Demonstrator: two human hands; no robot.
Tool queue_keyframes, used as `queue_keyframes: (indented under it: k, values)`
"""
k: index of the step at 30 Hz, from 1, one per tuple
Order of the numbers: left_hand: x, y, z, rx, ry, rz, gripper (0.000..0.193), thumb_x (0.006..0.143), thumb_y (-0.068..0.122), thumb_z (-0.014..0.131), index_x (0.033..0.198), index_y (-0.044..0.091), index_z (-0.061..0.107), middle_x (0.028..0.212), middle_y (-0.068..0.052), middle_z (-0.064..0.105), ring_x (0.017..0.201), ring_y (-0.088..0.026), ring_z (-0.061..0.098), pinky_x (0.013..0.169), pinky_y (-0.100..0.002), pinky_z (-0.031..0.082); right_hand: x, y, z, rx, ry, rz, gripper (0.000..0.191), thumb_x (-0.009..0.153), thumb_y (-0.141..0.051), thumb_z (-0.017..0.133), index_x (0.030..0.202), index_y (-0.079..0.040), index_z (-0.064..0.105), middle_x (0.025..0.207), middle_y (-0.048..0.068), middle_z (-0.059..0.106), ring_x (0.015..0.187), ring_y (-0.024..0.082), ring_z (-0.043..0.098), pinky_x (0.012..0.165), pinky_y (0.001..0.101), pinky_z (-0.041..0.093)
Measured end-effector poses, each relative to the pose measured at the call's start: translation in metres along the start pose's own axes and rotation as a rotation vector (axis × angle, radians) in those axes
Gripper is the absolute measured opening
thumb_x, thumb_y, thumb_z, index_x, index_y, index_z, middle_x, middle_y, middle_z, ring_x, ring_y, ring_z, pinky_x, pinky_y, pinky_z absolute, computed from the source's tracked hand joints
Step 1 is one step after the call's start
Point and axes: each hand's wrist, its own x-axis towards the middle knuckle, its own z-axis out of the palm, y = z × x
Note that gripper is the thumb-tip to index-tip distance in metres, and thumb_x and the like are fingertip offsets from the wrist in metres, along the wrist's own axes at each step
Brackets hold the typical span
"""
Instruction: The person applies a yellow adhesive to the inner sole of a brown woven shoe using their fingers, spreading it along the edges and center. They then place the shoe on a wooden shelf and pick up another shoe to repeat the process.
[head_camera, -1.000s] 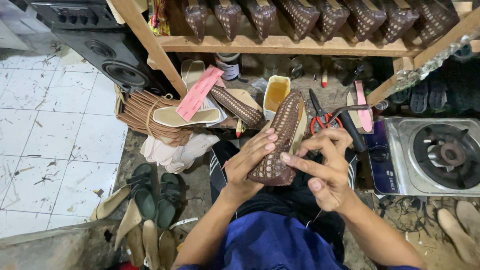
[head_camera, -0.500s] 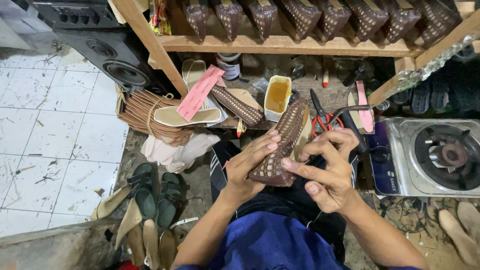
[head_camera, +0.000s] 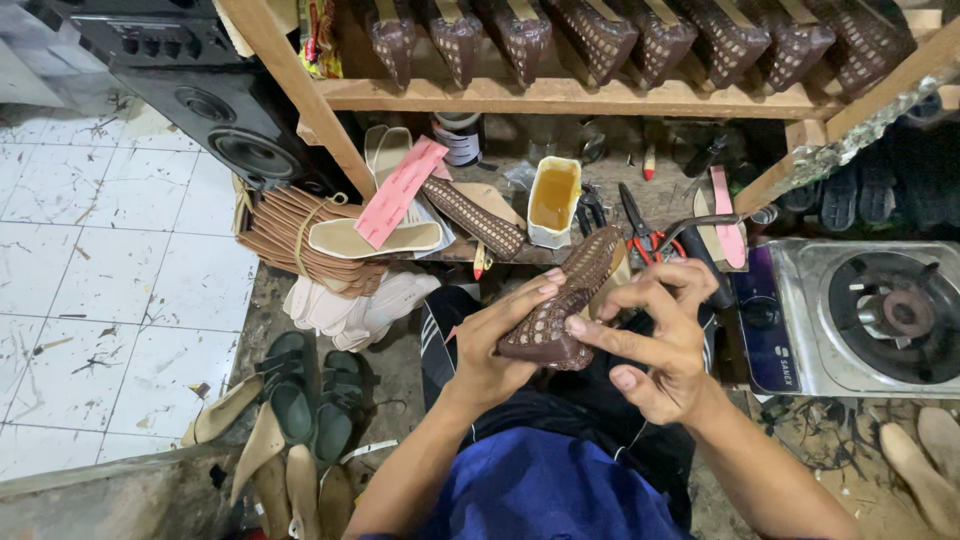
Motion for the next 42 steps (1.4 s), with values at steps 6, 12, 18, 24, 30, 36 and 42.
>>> queue_keyframes:
  k: [6, 12, 18, 24, 30, 36, 42]
  values:
    - [-0.001, 0.003, -0.001, -0.019, -0.03, -0.068, 0.066, 0.079, -0.001, 0.084, 0.139, 0.001, 0.058, 0.144, -0.018, 0.064, 0.137, -0.031, 0.064, 0.117, -0.039, 0.053, -0.001, 0.003, 0.002, 0.034, -0.027, 0.033, 0.051, 0.097, -0.048, 0.046, 0.118, -0.015, 0.078, 0.102, 0.006, 0.062, 0.108, 0.031, 0.045, 0.106, 0.0486, 0.027]
    - [-0.003, 0.005, -0.004, -0.02, -0.039, -0.121, 0.068, 0.077, 0.001, 0.086, 0.139, 0.002, 0.059, 0.143, -0.015, 0.066, 0.135, -0.029, 0.066, 0.117, -0.038, 0.053, 0.002, 0.004, 0.001, 0.016, 0.016, -0.038, 0.045, 0.097, -0.047, 0.048, 0.114, -0.02, 0.08, 0.097, 0.003, 0.064, 0.105, 0.03, 0.047, 0.105, 0.0494, 0.027]
    - [-0.004, 0.003, -0.004, -0.116, -0.059, -0.173, 0.071, 0.076, 0.001, 0.086, 0.14, 0.001, 0.058, 0.143, -0.015, 0.066, 0.132, -0.027, 0.068, 0.115, -0.037, 0.054, 0.007, 0.002, 0.002, -0.033, 0.021, -0.071, 0.043, 0.095, -0.048, 0.051, 0.113, -0.021, 0.08, 0.095, 0.002, 0.064, 0.103, 0.031, 0.046, 0.104, 0.0508, 0.025]
    - [-0.005, 0.004, -0.005, -0.194, -0.079, -0.263, 0.073, 0.075, 0.004, 0.089, 0.141, 0.0, 0.059, 0.142, -0.014, 0.067, 0.128, -0.023, 0.069, 0.111, -0.035, 0.056, 0.007, 0.003, 0.0, -0.078, 0.011, -0.069, 0.043, 0.093, -0.048, 0.052, 0.113, -0.022, 0.08, 0.096, 0.002, 0.063, 0.103, 0.03, 0.046, 0.101, 0.0517, 0.023]
    - [-0.001, 0.009, -0.007, -0.219, -0.088, -0.263, 0.077, 0.073, 0.005, 0.091, 0.142, -0.002, 0.059, 0.138, -0.013, 0.07, 0.124, -0.02, 0.07, 0.111, -0.034, 0.055, 0.005, 0.006, 0.001, -0.096, 0.027, -0.106, 0.038, 0.094, -0.049, 0.056, 0.112, -0.025, 0.08, 0.093, -0.001, 0.063, 0.1, 0.029, 0.046, 0.103, 0.0527, 0.023]
    - [-0.001, 0.012, -0.008, -0.327, -0.098, -0.38, 0.079, 0.074, 0.007, 0.092, 0.144, -0.002, 0.058, 0.13, -0.012, 0.073, 0.115, -0.013, 0.071, 0.105, -0.031, 0.058, 0.003, 0.005, 0.0, -0.132, 0.014, -0.095, 0.039, 0.094, -0.051, 0.058, 0.115, -0.027, 0.079, 0.097, 0.0, 0.066, 0.1, 0.026, 0.049, 0.104, 0.0521, 0.022]
    - [-0.003, 0.01, -0.007, -0.31, -0.121, -0.42, 0.079, 0.073, 0.007, 0.092, 0.144, -0.002, 0.059, 0.125, -0.009, 0.075, 0.11, -0.011, 0.071, 0.101, -0.029, 0.058, 0.003, 0.008, -0.003, -0.152, -0.021, -0.089, 0.042, 0.093, -0.051, 0.055, 0.118, -0.026, 0.079, 0.101, 0.001, 0.067, 0.103, 0.029, 0.048, 0.106, 0.0531, 0.022]
